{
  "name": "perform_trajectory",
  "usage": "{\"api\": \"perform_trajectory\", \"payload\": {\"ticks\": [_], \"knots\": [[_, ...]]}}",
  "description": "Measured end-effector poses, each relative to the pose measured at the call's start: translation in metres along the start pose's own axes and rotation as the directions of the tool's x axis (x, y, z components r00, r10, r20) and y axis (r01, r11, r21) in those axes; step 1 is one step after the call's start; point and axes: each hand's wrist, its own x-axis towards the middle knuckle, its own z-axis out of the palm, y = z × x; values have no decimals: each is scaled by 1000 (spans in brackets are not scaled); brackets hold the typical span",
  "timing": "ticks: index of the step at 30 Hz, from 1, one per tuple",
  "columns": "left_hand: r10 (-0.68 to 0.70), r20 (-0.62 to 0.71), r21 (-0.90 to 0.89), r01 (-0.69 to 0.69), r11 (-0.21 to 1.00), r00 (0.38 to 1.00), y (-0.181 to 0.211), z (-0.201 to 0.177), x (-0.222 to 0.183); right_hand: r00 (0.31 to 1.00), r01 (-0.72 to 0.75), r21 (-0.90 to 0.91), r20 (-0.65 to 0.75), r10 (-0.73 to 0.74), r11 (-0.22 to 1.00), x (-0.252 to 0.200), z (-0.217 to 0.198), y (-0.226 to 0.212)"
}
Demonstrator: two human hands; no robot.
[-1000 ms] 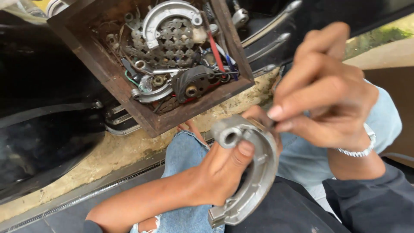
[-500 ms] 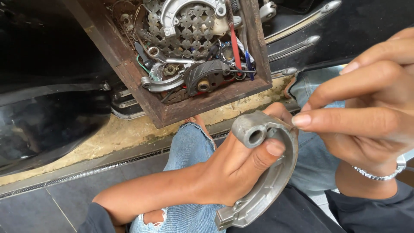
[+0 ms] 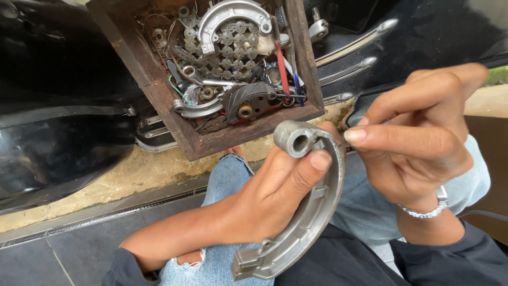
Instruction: Filing the edges of a motorcycle brake shoe using a hand file to prepare it for installation.
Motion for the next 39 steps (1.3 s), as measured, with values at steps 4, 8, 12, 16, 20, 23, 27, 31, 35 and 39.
{"api": "perform_trajectory", "payload": {"ticks": [4,8,12,16,20,23,27,31,35,39], "knots": [[-78,-48,27,79,997,996,-1,2,-3,999,-9,-15,-37,9,1000,-7,6,0],[-50,-136,-8,49,999,990,-5,4,-2,998,36,-32,-51,-38,999,-11,7,4],[-87,-95,49,92,995,992,-7,5,-1,995,11,-59,-98,-17,998,-13,8,5],[19,-40,189,-11,982,999,-21,5,-7,996,-39,-93,-87,31,995,-11,7,-2],[-77,-93,21,79,997,993,-16,5,1,995,-40,-76,-98,33,996,-9,13,-2],[-47,-98,-98,37,994,994,-19,6,4,993,-25,-70,-116,17,997,-9,17,2],[-81,-124,-149,62,987,989,-26,8,3,994,-35,-77,-107,27,996,-13,16,2],[-38,-123,-124,23,992,992,-27,7,5,994,-22,-90,-107,12,996,-13,16,0],[-36,-93,-106,26,994,995,-29,7,7,993,-39,-78,-114,30,996,-13,14,-1],[13,-62,-108,-19,994,998,-28,6,8,995,-34,-76,-100,26,997,-12,11,-2]]}}
